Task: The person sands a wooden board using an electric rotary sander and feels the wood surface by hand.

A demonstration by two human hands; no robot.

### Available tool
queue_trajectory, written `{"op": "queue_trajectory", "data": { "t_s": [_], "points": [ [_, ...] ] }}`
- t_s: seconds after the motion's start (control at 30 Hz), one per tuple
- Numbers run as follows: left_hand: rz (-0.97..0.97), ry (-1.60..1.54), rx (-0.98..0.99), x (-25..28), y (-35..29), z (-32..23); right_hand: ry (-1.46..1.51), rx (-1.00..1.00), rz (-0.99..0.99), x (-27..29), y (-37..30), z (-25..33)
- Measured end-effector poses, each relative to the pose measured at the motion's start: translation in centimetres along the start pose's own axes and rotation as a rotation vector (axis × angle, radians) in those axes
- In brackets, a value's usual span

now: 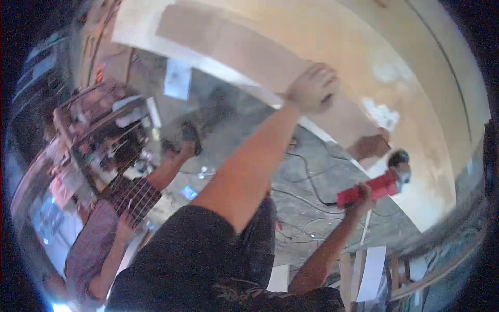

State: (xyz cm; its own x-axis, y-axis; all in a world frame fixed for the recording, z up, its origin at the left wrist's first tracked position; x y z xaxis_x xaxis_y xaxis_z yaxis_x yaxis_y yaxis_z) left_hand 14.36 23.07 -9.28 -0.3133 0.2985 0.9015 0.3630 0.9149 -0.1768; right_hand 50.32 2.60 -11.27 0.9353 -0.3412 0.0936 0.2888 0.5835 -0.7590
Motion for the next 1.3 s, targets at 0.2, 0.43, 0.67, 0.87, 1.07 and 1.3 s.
{"op": "queue_trajectory", "data": {
  "t_s": [0.2,0.43,0.67,0.87,1.07,1.3],
  "points": [
    [-0.158,-0.092,0.117,3.3,2.4,-4.1,0.041,-0.006,-0.106,6.0,-3.0,8.2],
    [-0.054,0.097,0.045,5.4,-6.0,7.0,0.124,-0.144,0.125,-0.5,-4.6,8.1],
    [0.069,0.033,0.151,7.3,-4.3,6.8,-0.200,0.158,-0.077,-5.2,-2.6,8.6],
    [0.107,-0.031,0.151,5.5,-4.9,7.9,-0.097,0.088,0.013,-11.9,-4.6,6.2],
    [-0.277,-0.299,0.319,11.2,-10.7,16.0,-0.105,0.181,0.062,-15.7,-4.4,2.3],
    [-0.443,-0.127,0.817,19.0,-21.9,44.1,-0.541,0.126,0.194,-34.7,-8.6,2.4]
  ]
}}
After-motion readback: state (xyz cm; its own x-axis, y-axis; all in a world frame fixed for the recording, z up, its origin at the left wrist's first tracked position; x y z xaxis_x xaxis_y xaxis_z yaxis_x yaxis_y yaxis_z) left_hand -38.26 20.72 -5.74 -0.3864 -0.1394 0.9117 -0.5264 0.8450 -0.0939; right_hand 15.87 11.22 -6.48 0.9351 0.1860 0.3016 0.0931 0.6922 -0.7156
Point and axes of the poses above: each hand's wrist, its own y-axis towards the middle knuckle, its own x-axis out of the back of the hand, z = x × y, the point moved 10 cm from there along y, towards the middle knuckle, and after that the axes turned 12 degrees about z, right-handed, at the moved point
